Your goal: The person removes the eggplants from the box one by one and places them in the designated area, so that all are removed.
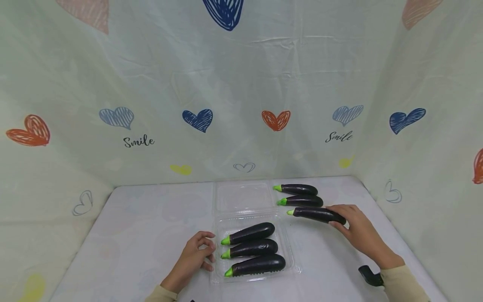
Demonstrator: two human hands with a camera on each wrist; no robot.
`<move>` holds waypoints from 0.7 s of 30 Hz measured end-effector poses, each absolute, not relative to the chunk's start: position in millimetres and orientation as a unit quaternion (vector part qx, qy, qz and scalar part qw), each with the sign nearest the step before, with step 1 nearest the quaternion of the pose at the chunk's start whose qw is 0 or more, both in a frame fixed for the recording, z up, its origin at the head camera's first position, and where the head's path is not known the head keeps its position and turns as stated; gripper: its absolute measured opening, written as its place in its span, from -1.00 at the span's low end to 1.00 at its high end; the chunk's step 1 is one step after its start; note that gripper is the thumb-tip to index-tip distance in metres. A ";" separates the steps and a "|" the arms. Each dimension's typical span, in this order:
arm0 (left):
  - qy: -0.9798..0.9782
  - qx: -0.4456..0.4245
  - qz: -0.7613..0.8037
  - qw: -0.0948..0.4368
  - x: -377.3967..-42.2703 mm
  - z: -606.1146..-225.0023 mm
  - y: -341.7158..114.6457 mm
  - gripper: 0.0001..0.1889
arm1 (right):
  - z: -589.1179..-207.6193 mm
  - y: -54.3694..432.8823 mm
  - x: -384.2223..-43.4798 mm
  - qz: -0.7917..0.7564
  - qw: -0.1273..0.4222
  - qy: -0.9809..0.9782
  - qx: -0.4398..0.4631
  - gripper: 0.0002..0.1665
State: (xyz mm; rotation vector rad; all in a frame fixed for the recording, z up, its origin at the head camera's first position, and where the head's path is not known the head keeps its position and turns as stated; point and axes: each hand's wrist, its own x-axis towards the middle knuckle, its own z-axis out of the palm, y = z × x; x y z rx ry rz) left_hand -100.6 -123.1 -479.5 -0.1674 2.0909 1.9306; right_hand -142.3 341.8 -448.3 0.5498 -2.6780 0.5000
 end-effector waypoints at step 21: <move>0.726 -0.052 0.670 0.144 -99.4 -477.4 -122.5 -0.63 | -468.0 351.0 -150.1 0.185 0.140 -0.959 0.163 -0.45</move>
